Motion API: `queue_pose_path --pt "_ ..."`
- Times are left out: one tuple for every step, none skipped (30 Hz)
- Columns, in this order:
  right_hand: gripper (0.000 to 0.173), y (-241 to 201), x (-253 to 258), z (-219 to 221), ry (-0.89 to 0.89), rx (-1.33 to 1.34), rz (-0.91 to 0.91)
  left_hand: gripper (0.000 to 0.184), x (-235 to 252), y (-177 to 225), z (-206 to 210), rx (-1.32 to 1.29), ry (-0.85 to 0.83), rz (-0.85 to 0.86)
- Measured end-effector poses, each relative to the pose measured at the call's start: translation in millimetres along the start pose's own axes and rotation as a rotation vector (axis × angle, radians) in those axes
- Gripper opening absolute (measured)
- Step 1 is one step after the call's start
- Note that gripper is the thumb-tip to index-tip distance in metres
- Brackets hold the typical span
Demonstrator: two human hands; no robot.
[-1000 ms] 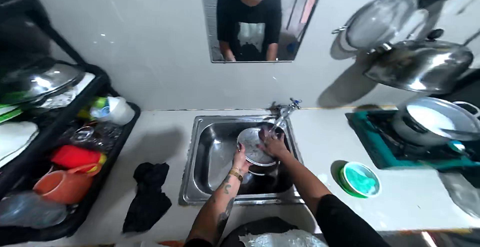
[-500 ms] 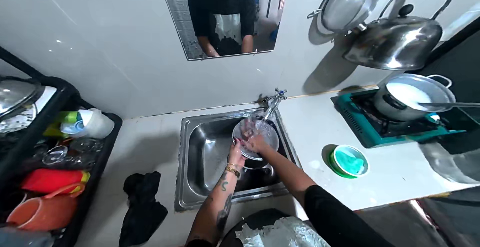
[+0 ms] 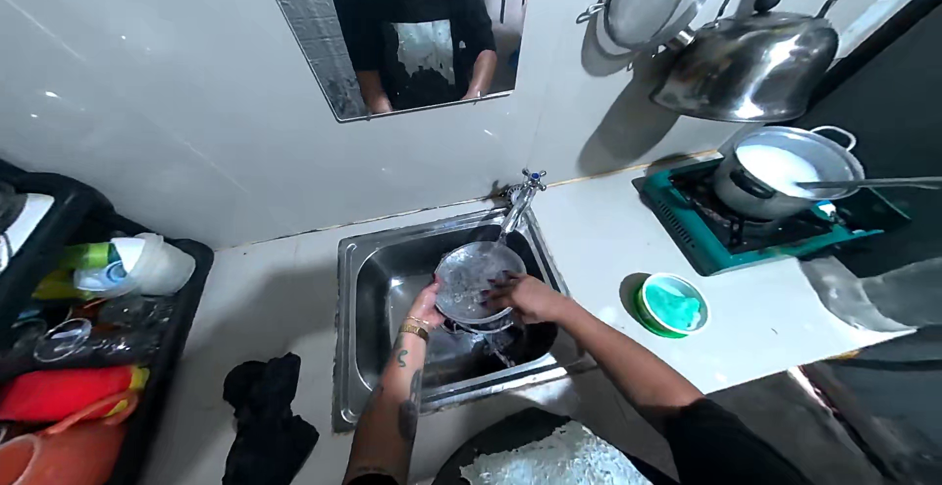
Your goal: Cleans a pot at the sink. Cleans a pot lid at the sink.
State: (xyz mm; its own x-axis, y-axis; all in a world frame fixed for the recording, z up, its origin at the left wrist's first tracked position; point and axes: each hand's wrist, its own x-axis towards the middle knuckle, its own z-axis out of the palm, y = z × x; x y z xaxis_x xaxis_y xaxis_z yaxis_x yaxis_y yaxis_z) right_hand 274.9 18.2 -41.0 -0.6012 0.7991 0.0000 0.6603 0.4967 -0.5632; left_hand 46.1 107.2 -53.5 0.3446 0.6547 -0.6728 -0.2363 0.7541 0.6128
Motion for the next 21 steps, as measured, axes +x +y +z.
queue_pose_path --pt "0.035 4.5 -13.6 6.6 0.157 0.023 -0.049 0.045 -1.5 5.3 1.5 0.043 0.001 -0.040" --pt "0.032 4.5 -24.0 15.1 0.291 0.085 -0.049 0.046 -2.1 10.4 6.8 0.112 0.011 -0.085" --pt "0.027 0.7 -31.9 23.0 0.405 0.194 0.012 0.052 -2.4 16.3 16.4 0.203 0.027 -0.122" --pt "0.022 -5.6 -36.7 30.9 0.543 0.340 0.124 0.063 -1.7 22.4 28.0 0.315 0.029 -0.143" --pt "0.018 -13.0 -37.7 38.7 0.708 0.513 0.251 0.074 -1.1 27.1 40.1 0.452 0.015 -0.138" --pt "0.015 -20.6 -36.3 44.5 0.868 0.704 0.364 0.077 -0.6 28.7 52.3 0.599 0.010 -0.095" --pt "0.018 -28.3 -33.7 48.2 1.018 0.904 0.466 0.078 -0.5 27.9 65.5 0.774 0.013 -0.028" --pt "0.022 -33.7 -31.1 51.4 1.149 1.088 0.552 0.076 1.1 26.2 79.2 0.971 0.009 0.042" --pt "0.023 -36.7 -29.4 53.7 1.244 1.257 0.621 0.075 4.7 23.2 92.4 1.151 0.036 0.096" --pt "0.024 -37.4 -27.9 54.3 1.296 1.401 0.675 0.073 9.5 20.7 104.3 1.272 0.047 0.120" --pt "0.027 -36.4 -25.8 53.9 1.328 1.508 0.700 0.069 15.5 17.6 114.6 1.348 0.050 0.140" --pt "0.029 -33.6 -23.0 53.1 1.352 1.566 0.706 0.067 23.2 13.2 122.5 1.394 0.052 0.165" --pt "0.029 -30.0 -19.8 52.0 1.370 1.586 0.704 0.067 30.5 8.1 128.4 1.434 0.044 0.201" --pt "0.029 -26.0 -16.9 50.6 1.379 1.591 0.700 0.072 36.3 2.3 132.3 1.465 0.033 0.260" --pt "0.028 -23.2 -14.9 48.1 1.371 1.591 0.697 0.075 36.8 -1.2 136.3 1.516 -0.011 0.331" --pt "0.027 -21.5 -13.2 45.7 1.359 1.594 0.701 0.073 33.7 -1.7 139.5 1.586 -0.079 0.399" --pt "0.026 -20.5 -12.3 44.4 1.340 1.604 0.703 0.068 32.1 0.3 139.8 1.649 -0.144 0.454" --pt "0.027 -20.0 -12.2 43.8 1.319 1.622 0.707 0.061 34.3 3.5 136.4 1.674 -0.170 0.513" --pt "0.028 -19.9 -12.1 43.7 1.306 1.641 0.711 0.054 39.0 7.0 131.2 1.642 -0.148 0.543" --pt "0.028 -21.3 -10.1 42.6 1.299 1.653 0.724 0.053 42.4 10.4 127.3 1.600 -0.073 0.516" --pt "0.027 -23.4 -5.7 40.7 1.295 1.651 0.741 0.056 43.6 12.3 126.3 1.567 0.027 0.455"
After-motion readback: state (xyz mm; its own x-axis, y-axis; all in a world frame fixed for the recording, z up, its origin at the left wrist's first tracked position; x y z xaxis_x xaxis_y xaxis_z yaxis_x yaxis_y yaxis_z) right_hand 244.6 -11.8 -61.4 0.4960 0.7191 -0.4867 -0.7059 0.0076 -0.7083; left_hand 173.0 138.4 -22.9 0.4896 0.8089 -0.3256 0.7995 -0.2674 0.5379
